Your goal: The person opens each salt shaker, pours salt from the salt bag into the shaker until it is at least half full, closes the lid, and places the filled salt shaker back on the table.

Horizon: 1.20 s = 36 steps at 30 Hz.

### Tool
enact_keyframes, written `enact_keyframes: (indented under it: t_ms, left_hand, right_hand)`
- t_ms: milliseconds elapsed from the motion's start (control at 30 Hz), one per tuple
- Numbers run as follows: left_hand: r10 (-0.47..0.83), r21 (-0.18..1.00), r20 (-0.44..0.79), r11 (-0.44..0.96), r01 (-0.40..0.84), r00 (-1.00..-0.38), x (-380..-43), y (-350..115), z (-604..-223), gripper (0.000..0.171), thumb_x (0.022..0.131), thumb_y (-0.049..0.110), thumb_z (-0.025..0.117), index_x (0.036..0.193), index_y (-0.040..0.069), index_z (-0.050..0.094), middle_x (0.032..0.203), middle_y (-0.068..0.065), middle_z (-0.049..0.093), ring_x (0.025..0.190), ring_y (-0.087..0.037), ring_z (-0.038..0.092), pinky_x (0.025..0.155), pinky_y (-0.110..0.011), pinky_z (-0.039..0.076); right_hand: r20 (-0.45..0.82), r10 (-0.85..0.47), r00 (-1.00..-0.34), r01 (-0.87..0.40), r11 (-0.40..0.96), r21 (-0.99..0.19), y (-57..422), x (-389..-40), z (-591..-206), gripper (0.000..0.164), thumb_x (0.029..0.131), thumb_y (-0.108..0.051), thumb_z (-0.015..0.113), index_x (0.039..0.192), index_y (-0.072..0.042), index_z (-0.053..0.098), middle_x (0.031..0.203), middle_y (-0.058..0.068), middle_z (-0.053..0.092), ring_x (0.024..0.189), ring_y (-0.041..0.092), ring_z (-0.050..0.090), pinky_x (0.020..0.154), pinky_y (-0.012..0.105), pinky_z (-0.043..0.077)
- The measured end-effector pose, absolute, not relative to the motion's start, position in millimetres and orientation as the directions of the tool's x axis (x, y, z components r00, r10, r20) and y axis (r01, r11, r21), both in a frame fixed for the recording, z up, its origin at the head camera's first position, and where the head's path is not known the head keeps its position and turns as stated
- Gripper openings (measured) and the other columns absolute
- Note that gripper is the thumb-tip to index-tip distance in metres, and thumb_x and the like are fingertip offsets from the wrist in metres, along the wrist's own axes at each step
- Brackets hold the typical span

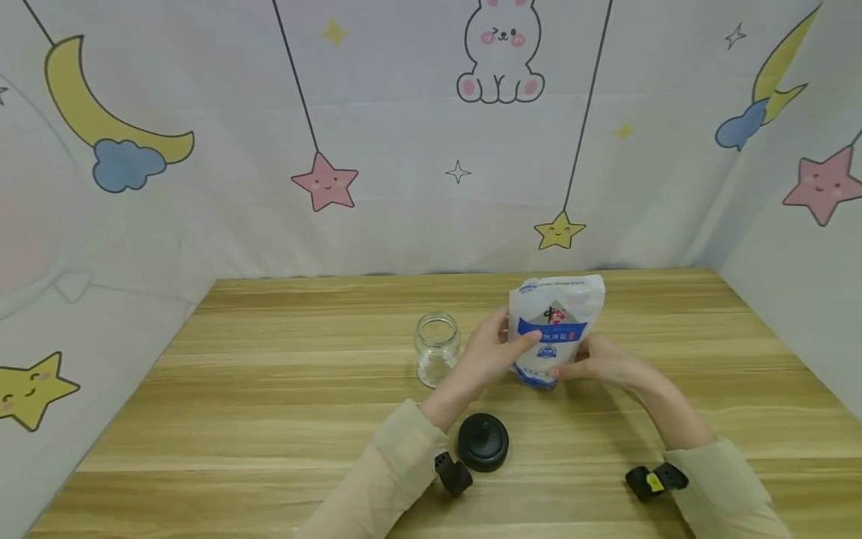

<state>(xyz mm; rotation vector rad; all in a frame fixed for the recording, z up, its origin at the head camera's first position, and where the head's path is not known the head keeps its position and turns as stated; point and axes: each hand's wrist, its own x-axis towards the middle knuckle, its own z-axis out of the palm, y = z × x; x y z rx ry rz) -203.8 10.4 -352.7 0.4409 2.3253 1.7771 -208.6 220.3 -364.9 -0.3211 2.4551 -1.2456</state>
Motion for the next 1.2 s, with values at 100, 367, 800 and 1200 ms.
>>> enact_keyframes:
  t_ms: [100,367,800,1200]
  left_hand:
    - [0.348,0.971,0.02,0.217,0.101,-0.937,-202.7,10.0,-351.9,0.051,0.094,0.028,0.062,0.142,0.022,0.046,0.138,-0.01,0.055,0.125,-0.03,0.056,0.1,-0.044,0.05]
    - [0.346,0.979,0.015,0.188,0.085,-0.938,-199.6,9.7,-350.5,0.047,0.094,0.027,0.063,0.138,0.02,0.05,0.135,-0.009,0.057,0.12,-0.027,0.059,0.095,-0.04,0.053]
    - [0.295,0.982,0.025,0.173,0.08,-0.955,-193.9,9.9,-346.6,0.044,0.092,0.032,0.064,0.134,0.021,0.054,0.131,-0.006,0.061,0.118,-0.025,0.061,0.097,-0.039,0.052]
    - [0.249,0.993,0.012,0.114,0.041,-0.968,-192.3,4.9,-346.6,0.043,0.091,0.032,0.066,0.131,0.019,0.058,0.127,-0.007,0.064,0.116,-0.025,0.062,0.092,-0.035,0.054]
  right_hand:
    - [-0.23,-0.351,-0.908,-0.024,0.592,-0.806,219.6,-207.7,-363.8,0.069,0.085,-0.029,0.073,0.138,0.003,0.043,0.135,0.026,0.054,0.126,0.041,0.05,0.106,0.06,0.036]
    - [-0.224,-0.339,-0.914,-0.021,0.589,-0.808,220.3,-206.5,-363.8,0.066,0.084,-0.028,0.074,0.136,0.003,0.046,0.132,0.024,0.057,0.124,0.037,0.053,0.105,0.06,0.038]
    - [-0.183,-0.346,-0.92,-0.067,0.6,-0.797,223.0,-202.7,-353.3,0.059,0.084,-0.027,0.074,0.131,0.002,0.052,0.126,0.022,0.062,0.116,0.032,0.059,0.099,0.053,0.045]
    - [-0.195,-0.407,-0.892,-0.065,0.544,-0.836,227.9,-199.0,-349.5,0.061,0.087,-0.03,0.07,0.136,-0.002,0.049,0.139,0.021,0.052,0.136,0.046,0.035,0.104,0.061,0.038]
